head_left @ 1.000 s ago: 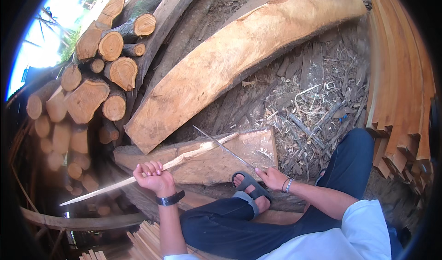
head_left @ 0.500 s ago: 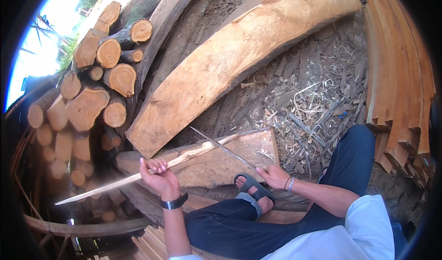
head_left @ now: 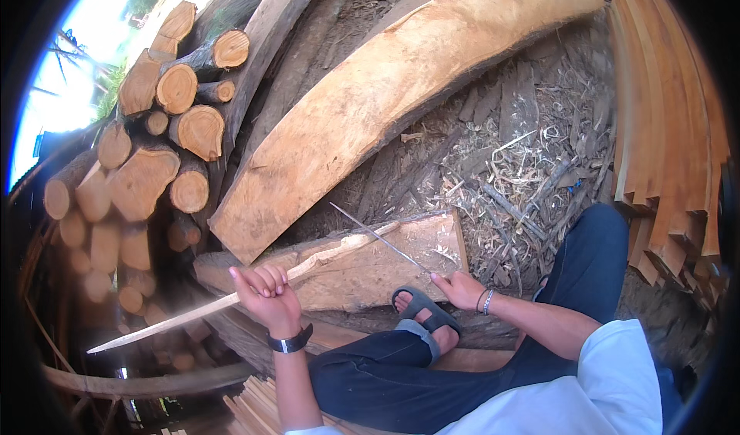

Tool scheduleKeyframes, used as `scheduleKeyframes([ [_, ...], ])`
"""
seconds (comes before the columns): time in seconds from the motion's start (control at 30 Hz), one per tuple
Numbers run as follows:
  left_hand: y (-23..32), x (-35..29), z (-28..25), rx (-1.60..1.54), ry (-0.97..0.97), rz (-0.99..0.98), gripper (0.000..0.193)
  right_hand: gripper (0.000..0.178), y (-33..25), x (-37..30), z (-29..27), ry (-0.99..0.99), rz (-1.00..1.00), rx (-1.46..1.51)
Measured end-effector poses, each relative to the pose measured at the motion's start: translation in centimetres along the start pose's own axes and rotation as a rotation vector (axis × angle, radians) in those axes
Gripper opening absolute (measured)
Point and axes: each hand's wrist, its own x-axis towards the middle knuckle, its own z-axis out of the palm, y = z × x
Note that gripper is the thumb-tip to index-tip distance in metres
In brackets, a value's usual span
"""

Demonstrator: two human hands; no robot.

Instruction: The person shaves a thin wooden strip using a large knife, removing small layers of wood while holding the piece by hand.

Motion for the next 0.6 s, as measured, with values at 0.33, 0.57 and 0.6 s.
scheduleKeyframes([
  [0.33,-0.1,0.2,0.1,-0.001,0.047,0.011,0.053,0.077,0.7,0.4,0.5,0.022,-0.029,-0.011],
  [0.57,0.0,0.2,0.4,0.013,0.079,0.018,0.054,0.077,0.6,0.3,0.5,0.04,-0.071,-0.051],
  [0.6,-0.1,0.2,0.3,0.008,0.078,0.013,0.054,0.077,0.6,0.2,0.3,0.044,-0.07,-0.053],
])
